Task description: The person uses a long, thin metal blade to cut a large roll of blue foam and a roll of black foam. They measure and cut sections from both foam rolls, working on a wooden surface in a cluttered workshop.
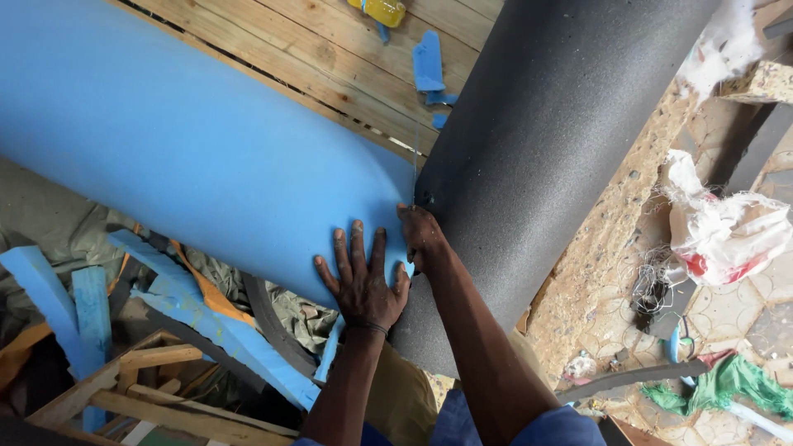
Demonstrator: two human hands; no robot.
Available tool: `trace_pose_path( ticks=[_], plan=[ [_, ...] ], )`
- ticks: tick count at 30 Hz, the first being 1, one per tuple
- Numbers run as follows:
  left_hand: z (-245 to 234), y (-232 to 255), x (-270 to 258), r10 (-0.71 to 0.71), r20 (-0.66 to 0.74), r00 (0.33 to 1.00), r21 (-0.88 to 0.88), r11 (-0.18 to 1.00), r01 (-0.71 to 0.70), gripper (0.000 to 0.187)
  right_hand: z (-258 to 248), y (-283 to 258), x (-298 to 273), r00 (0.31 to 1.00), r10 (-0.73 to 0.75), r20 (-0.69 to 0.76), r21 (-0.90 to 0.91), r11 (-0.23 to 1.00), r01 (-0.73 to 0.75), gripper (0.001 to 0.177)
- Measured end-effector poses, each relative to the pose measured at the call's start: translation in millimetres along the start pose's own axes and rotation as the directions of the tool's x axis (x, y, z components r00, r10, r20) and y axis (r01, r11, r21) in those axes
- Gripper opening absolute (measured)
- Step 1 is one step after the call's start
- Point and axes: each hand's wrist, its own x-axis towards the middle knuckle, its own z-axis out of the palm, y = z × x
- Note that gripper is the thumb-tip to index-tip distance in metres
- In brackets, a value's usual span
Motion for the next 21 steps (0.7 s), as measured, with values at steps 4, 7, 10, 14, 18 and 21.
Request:
trace_pose_path(
  ticks=[4, 7, 10, 14, 18, 21],
  plan=[
    [1.1, -1.3, -2.4, 0.01, 0.001, 1.0, 0.008, 1.0, -0.01, 0.062, -2.5, -13.5, -10.5, 0.995, 0.079, -0.057, -0.086, 0.993, -0.084, 0.061],
    [1.1, -1.1, -1.7, 0.011, 0.0, 1.0, 0.009, 1.0, -0.011, 0.063, -10.6, -14.9, -2.7, 0.988, 0.151, -0.028, -0.024, 0.988, -0.152, 0.063],
    [1.6, 1.8, -2.8, 0.003, 0.011, 1.0, 0.012, 1.0, -0.003, 0.062, -10.7, 3.3, 27.9, 0.987, 0.158, -0.002, -0.144, 0.977, -0.156, 0.063],
    [6.2, -3.6, 1.9, 0.006, 0.002, 1.0, 0.008, 1.0, -0.006, 0.062, 3.0, -22.4, 31.8, 0.979, 0.203, 0.015, -0.225, 0.955, -0.195, 0.062],
    [-2.0, 0.7, 4.2, 0.03, -0.011, 0.999, 0.001, 1.0, -0.03, 0.062, -6.3, -12.7, 41.0, 0.937, 0.347, 0.026, -0.351, 0.881, -0.317, 0.072],
    [-1.9, 0.8, 0.5, 0.017, 0.004, 1.0, 0.018, 1.0, -0.018, 0.063, -22.6, 58.2, 21.7, 0.589, -0.544, 0.597, -0.786, -0.253, 0.564, 0.038]
  ],
)
